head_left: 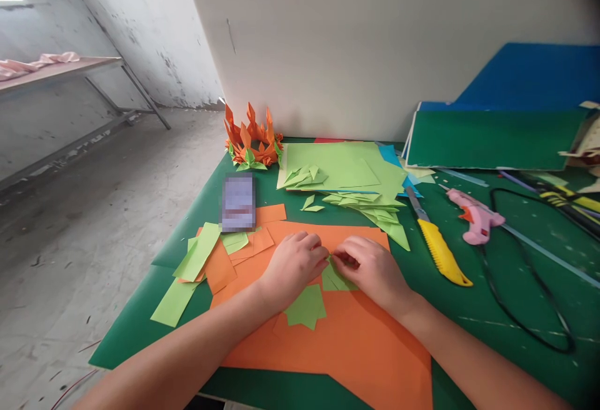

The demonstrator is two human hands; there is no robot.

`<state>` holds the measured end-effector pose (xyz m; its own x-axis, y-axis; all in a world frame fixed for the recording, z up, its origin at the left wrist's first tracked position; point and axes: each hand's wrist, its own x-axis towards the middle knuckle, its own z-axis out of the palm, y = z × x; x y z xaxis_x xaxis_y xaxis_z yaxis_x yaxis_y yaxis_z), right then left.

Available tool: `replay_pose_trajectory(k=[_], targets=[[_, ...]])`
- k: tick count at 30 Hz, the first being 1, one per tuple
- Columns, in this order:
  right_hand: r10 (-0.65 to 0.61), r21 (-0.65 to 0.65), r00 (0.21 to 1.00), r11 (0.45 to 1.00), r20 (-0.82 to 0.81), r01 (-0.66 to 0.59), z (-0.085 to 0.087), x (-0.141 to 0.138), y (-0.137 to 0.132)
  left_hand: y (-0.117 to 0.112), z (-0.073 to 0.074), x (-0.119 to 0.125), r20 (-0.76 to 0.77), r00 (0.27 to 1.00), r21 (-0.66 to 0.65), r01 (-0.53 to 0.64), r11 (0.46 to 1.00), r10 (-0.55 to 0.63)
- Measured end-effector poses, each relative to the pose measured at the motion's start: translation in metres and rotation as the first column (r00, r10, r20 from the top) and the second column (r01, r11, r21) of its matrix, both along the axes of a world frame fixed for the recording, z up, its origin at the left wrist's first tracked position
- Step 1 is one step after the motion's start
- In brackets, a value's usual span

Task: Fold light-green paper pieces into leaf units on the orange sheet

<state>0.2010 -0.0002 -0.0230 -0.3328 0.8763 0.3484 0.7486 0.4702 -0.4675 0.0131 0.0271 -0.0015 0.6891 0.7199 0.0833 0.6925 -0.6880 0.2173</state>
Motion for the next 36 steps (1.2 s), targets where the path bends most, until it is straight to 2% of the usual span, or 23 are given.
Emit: replay_pose_trajectory(k=[5, 10, 12, 17, 23, 27, 36], targets=[[0.011, 0.073, 0.999, 0.997, 0.053, -0.015, 0.002, -0.004, -0.002, 0.001, -0.001, -0.001, 0.040, 0.999, 0.010, 0.003, 1.000, -0.004], [-0.068, -0.036, 0.998, 0.997, -0.017, 0.067, 0.002, -0.005, 0.002, 0.003, -0.002, -0.002, 0.041, 0.998, 0.034, 0.041, 0.999, -0.042], [-0.074, -0.039, 0.997, 0.997, -0.006, 0.074, 0.002, -0.005, 0.002, 0.003, -0.001, -0.002, 0.037, 0.998, 0.039, 0.042, 0.998, -0.043], [0.059, 0.056, 0.995, 0.996, 0.075, -0.063, 0.001, -0.001, 0.000, 0.000, -0.001, -0.001, 0.053, 0.999, 0.017, -0.001, 1.000, 0.000], [0.199, 0.001, 0.980, 0.980, -0.003, -0.199, 0.006, 0.007, 0.001, -0.002, 0.001, 0.000, 0.040, 0.999, -0.020, -0.025, 0.999, 0.026], [0.197, -0.043, 0.979, 0.979, -0.060, -0.200, 0.006, 0.008, 0.002, -0.001, 0.001, 0.000, 0.031, 0.999, -0.039, -0.027, 0.999, 0.028], [0.235, -0.013, 0.969, 0.972, 0.072, -0.235, 0.004, 0.011, 0.003, -0.001, 0.001, 0.000, -0.016, 0.999, 0.013, -0.031, 0.999, 0.031]])
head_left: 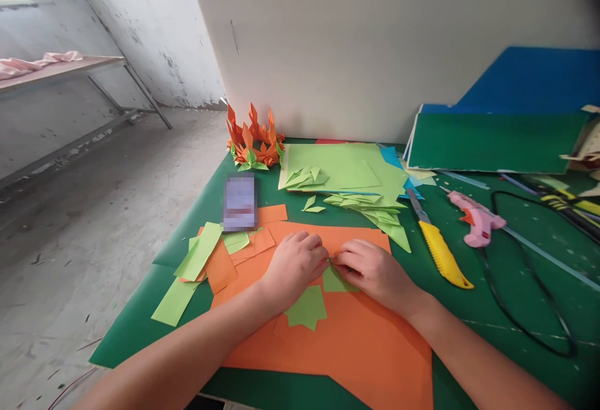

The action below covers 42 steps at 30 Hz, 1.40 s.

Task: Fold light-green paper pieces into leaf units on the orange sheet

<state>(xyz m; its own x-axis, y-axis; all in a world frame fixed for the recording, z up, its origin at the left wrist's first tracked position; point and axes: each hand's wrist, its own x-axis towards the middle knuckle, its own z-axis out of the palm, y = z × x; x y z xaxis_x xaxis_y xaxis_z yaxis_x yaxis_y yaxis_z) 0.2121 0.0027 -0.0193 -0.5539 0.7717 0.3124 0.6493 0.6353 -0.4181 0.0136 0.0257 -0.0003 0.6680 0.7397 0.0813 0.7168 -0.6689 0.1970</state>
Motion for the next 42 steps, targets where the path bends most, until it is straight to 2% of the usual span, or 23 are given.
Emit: replay_pose_trajectory(k=[12, 24, 32, 42], targets=[[-0.036, 0.006, 0.997, 0.999, -0.071, 0.036, -0.0044, -0.0031, 0.0021, -0.0012, -0.0004, -0.0008, -0.050, 0.998, 0.055, 0.030, 0.998, -0.027], [-0.034, 0.002, 0.999, 0.999, 0.018, 0.034, -0.0014, -0.0030, 0.0031, 0.0004, -0.0004, -0.0016, -0.014, 1.000, 0.041, 0.015, 0.999, -0.014], [0.044, -0.010, 0.996, 0.999, 0.071, -0.044, 0.0033, 0.0004, 0.0052, 0.0043, -0.0030, -0.0029, 0.037, 0.999, 0.007, 0.018, 1.000, -0.018], [0.029, -0.029, 0.997, 0.999, 0.071, -0.027, 0.0030, 0.0000, 0.0044, 0.0026, -0.0005, -0.0024, -0.012, 1.000, 0.033, 0.021, 0.999, -0.021]])
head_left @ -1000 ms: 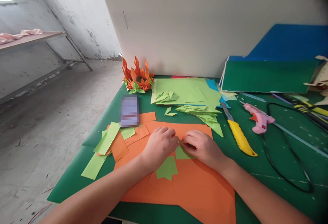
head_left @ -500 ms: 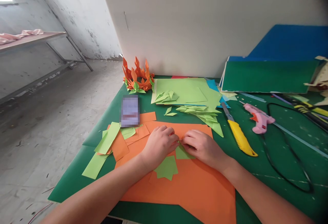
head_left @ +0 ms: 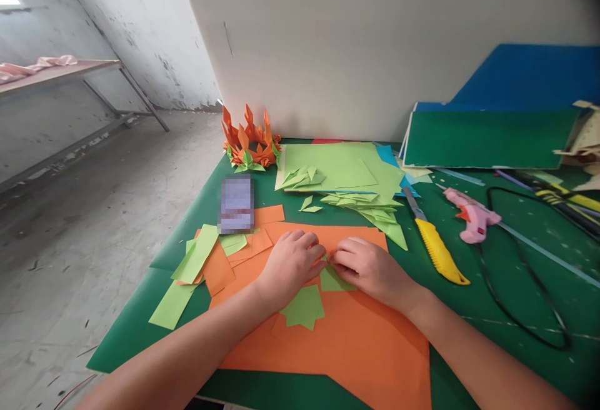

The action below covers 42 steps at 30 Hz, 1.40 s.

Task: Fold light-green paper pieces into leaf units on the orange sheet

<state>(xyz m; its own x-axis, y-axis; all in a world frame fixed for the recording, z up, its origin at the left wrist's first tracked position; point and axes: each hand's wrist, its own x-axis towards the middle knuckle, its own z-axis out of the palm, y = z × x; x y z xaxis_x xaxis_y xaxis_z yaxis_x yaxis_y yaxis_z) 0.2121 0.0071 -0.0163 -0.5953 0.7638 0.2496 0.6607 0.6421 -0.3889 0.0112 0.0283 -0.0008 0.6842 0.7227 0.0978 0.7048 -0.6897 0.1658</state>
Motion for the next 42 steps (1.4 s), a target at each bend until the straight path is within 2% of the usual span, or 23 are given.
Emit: replay_pose_trajectory(k=[9, 19, 24, 34, 42], targets=[[-0.013, -0.008, 0.999, 1.000, 0.037, 0.014, 0.0000, -0.0003, -0.0006, 0.0008, 0.0020, 0.0025, -0.121, 0.993, 0.085, 0.008, 0.996, 0.002], [-0.011, 0.002, 0.999, 1.000, 0.047, 0.011, 0.0012, -0.0008, -0.0012, 0.0025, 0.0024, 0.0007, -0.012, 1.000, 0.040, -0.014, 0.999, 0.015], [-0.009, 0.003, 0.999, 1.000, 0.045, 0.009, -0.0002, -0.0002, -0.0007, -0.0002, 0.0038, 0.0020, -0.035, 0.998, 0.029, 0.046, 0.999, -0.045], [0.019, 0.032, 0.991, 0.999, 0.134, -0.024, 0.0040, 0.0027, 0.0004, 0.0013, 0.0039, 0.0038, -0.100, 0.994, 0.045, 0.048, 0.998, -0.044], [0.045, 0.045, 0.984, 0.998, 0.170, -0.054, 0.0044, 0.0041, 0.0025, 0.0022, 0.0022, 0.0039, -0.079, 0.996, 0.079, 0.040, 0.996, -0.034]])
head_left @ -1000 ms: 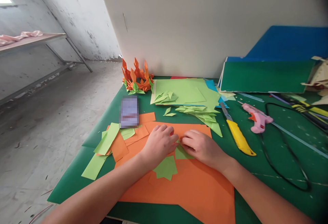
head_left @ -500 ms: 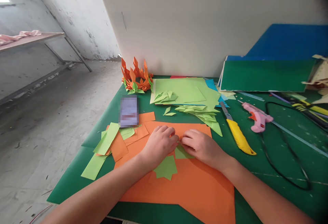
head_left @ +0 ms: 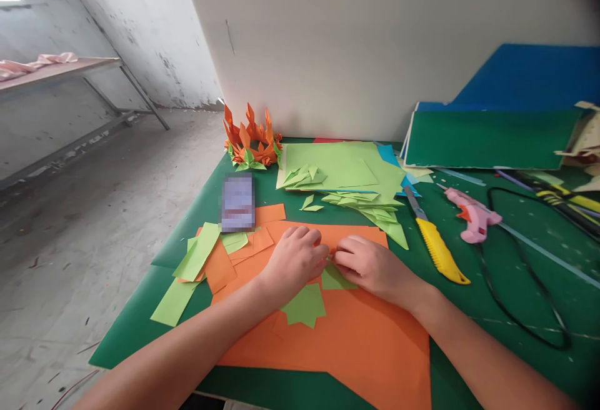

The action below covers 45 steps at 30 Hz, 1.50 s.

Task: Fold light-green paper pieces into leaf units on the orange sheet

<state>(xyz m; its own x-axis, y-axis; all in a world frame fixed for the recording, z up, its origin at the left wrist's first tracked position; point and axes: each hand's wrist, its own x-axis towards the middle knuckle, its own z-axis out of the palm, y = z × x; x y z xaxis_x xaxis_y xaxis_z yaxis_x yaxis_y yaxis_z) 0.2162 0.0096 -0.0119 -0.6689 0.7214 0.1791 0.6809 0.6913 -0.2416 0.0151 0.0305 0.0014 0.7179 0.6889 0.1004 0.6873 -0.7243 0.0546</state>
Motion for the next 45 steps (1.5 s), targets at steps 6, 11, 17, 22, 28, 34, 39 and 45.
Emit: replay_pose_trajectory(k=[6, 11, 17, 22, 28, 34, 39, 45], targets=[[0.031, 0.003, 0.999, 1.000, 0.027, -0.031, 0.003, 0.002, -0.001, 0.000, 0.000, -0.001, 0.017, 1.000, 0.012, 0.013, 1.000, -0.013], [0.044, -0.023, 0.998, 0.999, 0.036, -0.044, 0.003, 0.004, -0.001, 0.000, 0.000, -0.001, 0.004, 1.000, 0.000, 0.006, 1.000, -0.006], [0.035, -0.030, 0.999, 0.999, -0.001, -0.035, 0.004, 0.008, -0.001, 0.000, -0.001, -0.001, 0.029, 1.000, 0.013, 0.003, 1.000, -0.004], [0.046, -0.028, 0.998, 0.998, -0.032, -0.047, 0.004, 0.012, -0.003, 0.000, -0.002, -0.002, 0.049, 0.999, 0.007, 0.005, 1.000, -0.005], [-0.021, 0.006, 0.982, 1.000, -0.186, 0.022, 0.001, 0.011, -0.005, 0.000, -0.004, -0.002, 0.047, 0.999, -0.016, 0.004, 1.000, -0.003], [0.025, -0.119, 0.963, 0.991, -0.268, -0.059, 0.002, 0.006, -0.003, -0.001, -0.004, -0.003, 0.103, 0.995, -0.032, 0.004, 0.999, -0.001], [0.023, -0.110, 0.961, 0.992, -0.275, -0.056, -0.001, 0.006, -0.001, 0.002, -0.007, -0.006, 0.236, 0.972, -0.110, 0.023, 0.994, 0.003], [0.005, 0.054, 0.963, 0.998, -0.271, 0.010, -0.003, 0.010, 0.002, 0.007, -0.012, -0.012, 0.317, 0.942, -0.076, 0.139, 0.987, -0.109]])
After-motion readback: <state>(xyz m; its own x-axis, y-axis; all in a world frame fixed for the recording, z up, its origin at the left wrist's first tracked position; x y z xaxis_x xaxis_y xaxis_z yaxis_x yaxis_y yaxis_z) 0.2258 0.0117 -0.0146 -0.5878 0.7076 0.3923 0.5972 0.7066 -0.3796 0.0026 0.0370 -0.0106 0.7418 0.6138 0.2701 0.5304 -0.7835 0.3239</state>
